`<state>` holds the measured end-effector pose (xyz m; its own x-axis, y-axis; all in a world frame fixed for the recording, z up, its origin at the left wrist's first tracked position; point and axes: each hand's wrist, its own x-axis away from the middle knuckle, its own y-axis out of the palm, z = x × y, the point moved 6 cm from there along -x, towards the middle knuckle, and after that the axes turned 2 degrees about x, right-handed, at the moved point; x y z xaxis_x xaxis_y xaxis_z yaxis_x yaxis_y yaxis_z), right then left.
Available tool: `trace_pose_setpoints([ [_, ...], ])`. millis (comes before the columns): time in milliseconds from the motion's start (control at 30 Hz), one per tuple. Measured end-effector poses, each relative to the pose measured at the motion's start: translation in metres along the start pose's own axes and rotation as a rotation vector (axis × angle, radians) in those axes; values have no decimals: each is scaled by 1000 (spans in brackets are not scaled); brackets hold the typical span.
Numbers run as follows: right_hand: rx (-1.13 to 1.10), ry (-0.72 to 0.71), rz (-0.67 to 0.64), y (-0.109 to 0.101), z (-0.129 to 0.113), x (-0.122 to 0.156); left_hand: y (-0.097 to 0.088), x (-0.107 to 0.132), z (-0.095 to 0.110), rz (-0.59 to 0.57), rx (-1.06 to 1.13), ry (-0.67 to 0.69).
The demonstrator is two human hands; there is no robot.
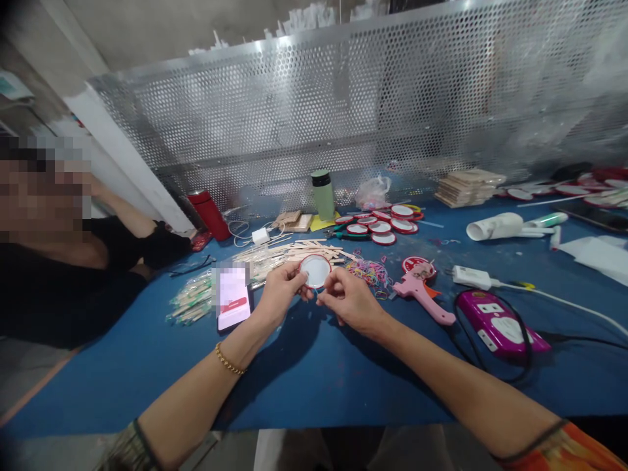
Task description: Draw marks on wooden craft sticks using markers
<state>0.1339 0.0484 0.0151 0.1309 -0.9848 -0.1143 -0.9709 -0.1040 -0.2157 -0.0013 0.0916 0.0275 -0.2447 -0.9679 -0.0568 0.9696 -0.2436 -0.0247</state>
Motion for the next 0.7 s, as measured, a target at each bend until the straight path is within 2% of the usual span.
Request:
trace_pose_setpoints([
  [100,-39,42,-6,1,1,0,0,0,-4,39,18,-34],
  [433,-15,29,57,-1,0,-1,-2,-2,-2,-19,12,5],
  [700,-178,140,19,0,9,-2,-2,-2,-3,-9,14,-20],
])
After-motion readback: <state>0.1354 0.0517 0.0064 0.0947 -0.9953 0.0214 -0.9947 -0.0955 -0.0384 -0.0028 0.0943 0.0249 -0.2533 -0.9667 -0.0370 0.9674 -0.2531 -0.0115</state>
